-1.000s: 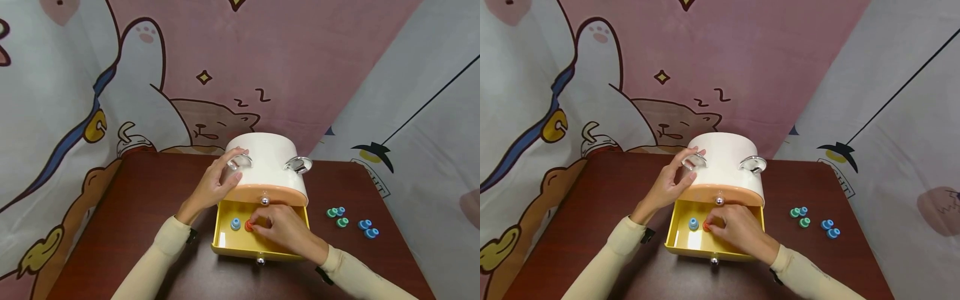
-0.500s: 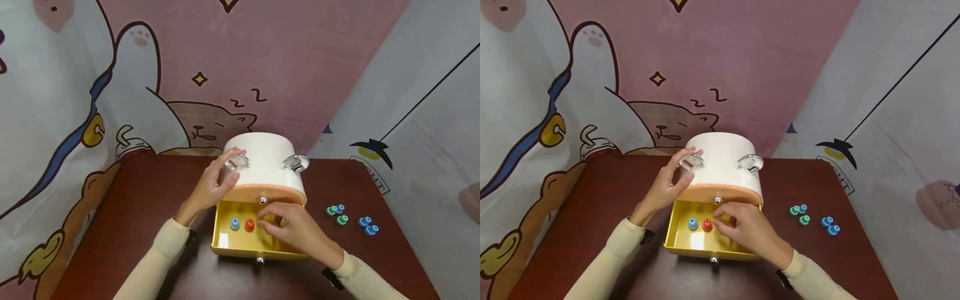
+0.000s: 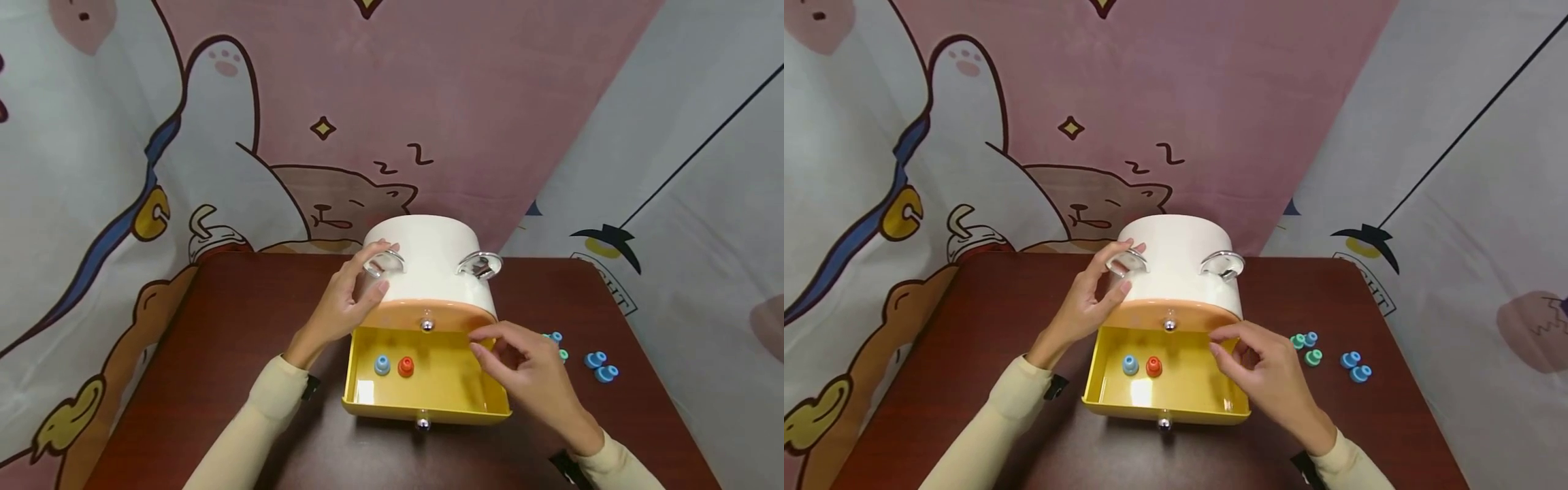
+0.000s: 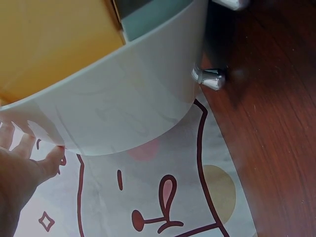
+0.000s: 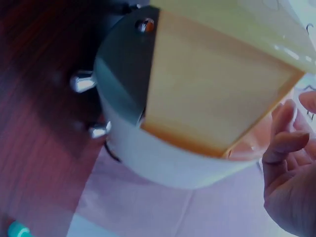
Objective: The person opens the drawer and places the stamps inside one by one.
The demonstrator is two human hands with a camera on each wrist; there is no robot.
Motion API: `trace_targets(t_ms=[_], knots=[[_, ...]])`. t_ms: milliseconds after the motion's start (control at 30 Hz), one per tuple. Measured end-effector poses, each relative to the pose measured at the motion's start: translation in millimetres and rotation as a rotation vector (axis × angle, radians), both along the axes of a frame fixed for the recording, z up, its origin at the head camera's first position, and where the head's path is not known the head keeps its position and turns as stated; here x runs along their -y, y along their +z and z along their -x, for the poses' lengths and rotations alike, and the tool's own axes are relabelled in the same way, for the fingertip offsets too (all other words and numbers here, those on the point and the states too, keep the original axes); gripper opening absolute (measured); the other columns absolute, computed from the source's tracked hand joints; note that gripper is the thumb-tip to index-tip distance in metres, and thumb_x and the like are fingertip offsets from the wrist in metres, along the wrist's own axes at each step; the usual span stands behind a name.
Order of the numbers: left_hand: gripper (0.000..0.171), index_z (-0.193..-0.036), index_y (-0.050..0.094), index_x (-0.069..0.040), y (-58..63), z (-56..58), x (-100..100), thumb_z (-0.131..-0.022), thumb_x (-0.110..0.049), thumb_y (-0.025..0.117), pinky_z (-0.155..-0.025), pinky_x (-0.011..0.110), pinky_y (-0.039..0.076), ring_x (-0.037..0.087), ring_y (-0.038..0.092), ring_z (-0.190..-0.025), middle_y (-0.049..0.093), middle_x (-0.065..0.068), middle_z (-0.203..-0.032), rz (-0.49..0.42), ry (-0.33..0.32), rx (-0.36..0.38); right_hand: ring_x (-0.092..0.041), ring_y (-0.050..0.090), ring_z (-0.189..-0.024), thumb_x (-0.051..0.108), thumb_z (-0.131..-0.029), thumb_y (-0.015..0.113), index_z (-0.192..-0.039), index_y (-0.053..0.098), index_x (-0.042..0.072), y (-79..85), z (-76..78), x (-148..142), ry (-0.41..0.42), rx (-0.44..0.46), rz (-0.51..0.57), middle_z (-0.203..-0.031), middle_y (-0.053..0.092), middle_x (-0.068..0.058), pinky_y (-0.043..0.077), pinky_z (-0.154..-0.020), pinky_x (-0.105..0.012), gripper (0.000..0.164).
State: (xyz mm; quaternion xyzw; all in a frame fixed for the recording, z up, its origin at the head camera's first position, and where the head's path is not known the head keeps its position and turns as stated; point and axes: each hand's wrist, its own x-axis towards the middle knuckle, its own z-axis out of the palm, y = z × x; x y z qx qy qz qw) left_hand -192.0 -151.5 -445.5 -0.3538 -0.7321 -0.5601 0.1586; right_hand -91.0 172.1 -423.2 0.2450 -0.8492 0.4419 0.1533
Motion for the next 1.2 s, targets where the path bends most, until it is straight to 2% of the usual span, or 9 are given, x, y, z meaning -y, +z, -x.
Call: trace_targets(t_ms=[233,467,633,767,933,1100,1200], knots=[[0.062,-0.159,0.048,-0.011,1.6,-0.3,-1.3,-0.100,-0.005,0.067,-0.127,0.050,0.030,0.030,0.052,-0.146,0.058,0.011,-0.159,-0.014,-0.012,0.009,-0.011,0.059,-0.068,-0.008,-0.090,0.084,-0.118,0.080,0.014,-4.5,-2.8,-22.2,-0.160,0.031,0.090,-0.097,0.076,0.003,0.046,-0.052,-0.022,0.035],[0.059,-0.161,0.047,-0.016,0.1,-1.7,-1.2,-0.104,-0.016,0.064,-0.128,0.049,0.028,0.026,0.047,-0.150,0.058,0.004,-0.161,0.009,0.012,0.012,-0.012,0.062,-0.078,-0.003,-0.095,0.081,-0.122,0.079,0.009,-19.6,0.2,-38.0,-0.280,0.053,0.116,-0.107,0.077,0.002,0.051,-0.059,-0.019,0.030],[0.059,-0.162,0.046,-0.016,-0.7,-1.3,-1.0,-0.106,-0.018,0.062,-0.128,0.049,0.027,0.027,0.047,-0.150,0.057,0.004,-0.161,0.021,0.008,0.019,-0.013,0.062,-0.080,-0.003,-0.098,0.077,-0.126,0.078,0.008,-33.9,0.0,-48.6,-0.327,0.077,0.155,-0.111,0.077,-0.006,0.052,-0.064,-0.017,0.029],[0.059,-0.162,0.046,-0.014,0.8,-1.6,-0.7,-0.105,-0.018,0.063,-0.128,0.049,0.027,0.027,0.047,-0.151,0.057,0.005,-0.161,0.020,0.012,0.020,-0.013,0.063,-0.080,-0.001,-0.099,0.077,-0.126,0.079,0.009,-41.8,0.4,-57.6,-0.381,0.089,0.182,-0.107,0.078,-0.007,0.051,-0.064,-0.016,0.029],[0.058,-0.161,0.047,-0.013,0.9,-0.8,-0.6,-0.105,-0.015,0.063,-0.128,0.049,0.027,0.027,0.047,-0.151,0.058,0.006,-0.161,0.013,0.005,0.016,-0.011,0.064,-0.078,-0.002,-0.097,0.080,-0.127,0.078,0.009,-52.3,0.5,-67.9,-0.466,0.108,0.199,-0.100,0.077,-0.001,0.049,-0.062,-0.015,0.032],[0.058,-0.160,0.047,-0.012,0.4,0.2,-0.9,-0.104,-0.012,0.063,-0.129,0.049,0.026,0.029,0.047,-0.152,0.059,0.009,-0.159,-0.003,-0.004,0.006,-0.009,0.052,-0.068,-0.006,-0.094,0.081,-0.127,0.076,0.001,-62.7,-0.8,-74.4,-0.539,0.104,0.197,-0.088,0.066,-0.002,0.040,-0.057,-0.017,0.034],[0.058,-0.160,0.046,-0.012,0.0,0.2,-1.4,-0.104,-0.012,0.063,-0.129,0.049,0.026,0.028,0.047,-0.152,0.058,0.008,-0.160,0.001,-0.005,0.006,-0.009,0.048,-0.064,-0.006,-0.091,0.083,-0.127,0.076,0.003,-69.0,-2.3,-79.2,-0.580,0.105,0.183,-0.085,0.062,-0.006,0.037,-0.055,-0.018,0.038]])
